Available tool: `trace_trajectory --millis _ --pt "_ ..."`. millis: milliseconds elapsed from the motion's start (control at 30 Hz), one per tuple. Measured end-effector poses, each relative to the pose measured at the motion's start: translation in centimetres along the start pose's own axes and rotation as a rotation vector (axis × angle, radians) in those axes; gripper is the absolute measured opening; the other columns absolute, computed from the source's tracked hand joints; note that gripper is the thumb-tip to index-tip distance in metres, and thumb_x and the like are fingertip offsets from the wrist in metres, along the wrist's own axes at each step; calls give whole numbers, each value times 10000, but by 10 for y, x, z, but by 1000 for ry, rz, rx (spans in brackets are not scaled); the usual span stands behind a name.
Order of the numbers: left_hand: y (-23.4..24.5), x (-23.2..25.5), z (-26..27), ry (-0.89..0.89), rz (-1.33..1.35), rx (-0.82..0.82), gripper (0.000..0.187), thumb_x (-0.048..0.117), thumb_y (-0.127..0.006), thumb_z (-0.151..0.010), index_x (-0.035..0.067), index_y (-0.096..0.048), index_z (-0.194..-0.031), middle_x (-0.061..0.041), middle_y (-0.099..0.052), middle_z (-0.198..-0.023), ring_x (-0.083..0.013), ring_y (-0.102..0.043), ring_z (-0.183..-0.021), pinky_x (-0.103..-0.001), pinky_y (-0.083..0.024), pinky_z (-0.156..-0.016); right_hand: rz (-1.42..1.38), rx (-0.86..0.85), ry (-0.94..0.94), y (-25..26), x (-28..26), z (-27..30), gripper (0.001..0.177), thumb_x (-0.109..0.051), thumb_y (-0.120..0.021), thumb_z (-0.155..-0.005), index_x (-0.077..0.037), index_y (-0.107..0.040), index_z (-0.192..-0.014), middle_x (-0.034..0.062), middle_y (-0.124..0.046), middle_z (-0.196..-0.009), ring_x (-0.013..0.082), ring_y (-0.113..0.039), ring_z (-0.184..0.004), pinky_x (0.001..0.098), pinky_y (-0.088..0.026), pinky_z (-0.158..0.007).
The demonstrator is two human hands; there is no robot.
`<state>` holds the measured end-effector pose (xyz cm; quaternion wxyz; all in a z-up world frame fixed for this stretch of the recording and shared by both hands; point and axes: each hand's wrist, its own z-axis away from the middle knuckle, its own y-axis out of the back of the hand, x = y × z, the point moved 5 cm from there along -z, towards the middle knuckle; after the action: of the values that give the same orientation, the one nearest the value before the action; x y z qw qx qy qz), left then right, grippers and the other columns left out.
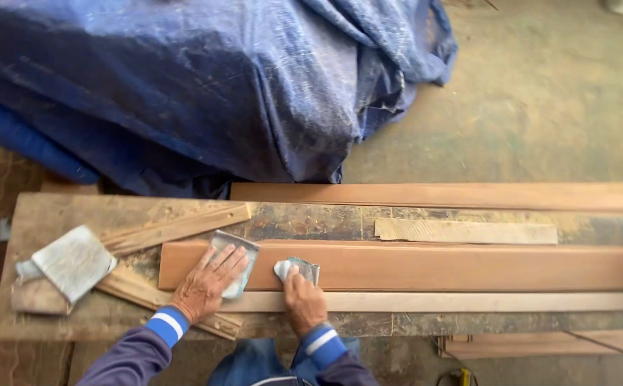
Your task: Sanding a wooden board by hand using sandpaper on a workbench.
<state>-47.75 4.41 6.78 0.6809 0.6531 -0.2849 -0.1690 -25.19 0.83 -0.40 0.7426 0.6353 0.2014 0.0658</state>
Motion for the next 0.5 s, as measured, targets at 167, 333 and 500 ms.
trace_trajectory --millis 167,333,500 --pt "-4 -6 -5 -58 196 -53 835 110 -627 -702 110 -396 -1504 -90 -345 -1603 -292 -288 -1484 -521 -168 -1224 102 386 -339 32 173 51 224 -158 -604 -941 -12 -630 -1109 168 -698 -926 312 -695 -732 430 -576 -618" --pt "-14 -12 -2 -24 169 -150 858 87 -606 -697 111 -361 -1518 -81 -326 -1615 -287 -266 -1496 -519 -149 -1231 275 342 -841 36 243 66 105 -160 -617 -921 -62 -654 -913 163 -700 -893 331 -677 -672 438 -552 -540" --pt "-14 -10 0 -45 193 -103 824 129 -602 -728 101 -360 -1515 -99 -329 -1607 -301 -269 -1487 -532 -148 -1223 -45 613 -251 43 24 -11 328 -71 -584 -912 19 -615 -1226 175 -698 -1002 284 -689 -741 377 -564 -601"
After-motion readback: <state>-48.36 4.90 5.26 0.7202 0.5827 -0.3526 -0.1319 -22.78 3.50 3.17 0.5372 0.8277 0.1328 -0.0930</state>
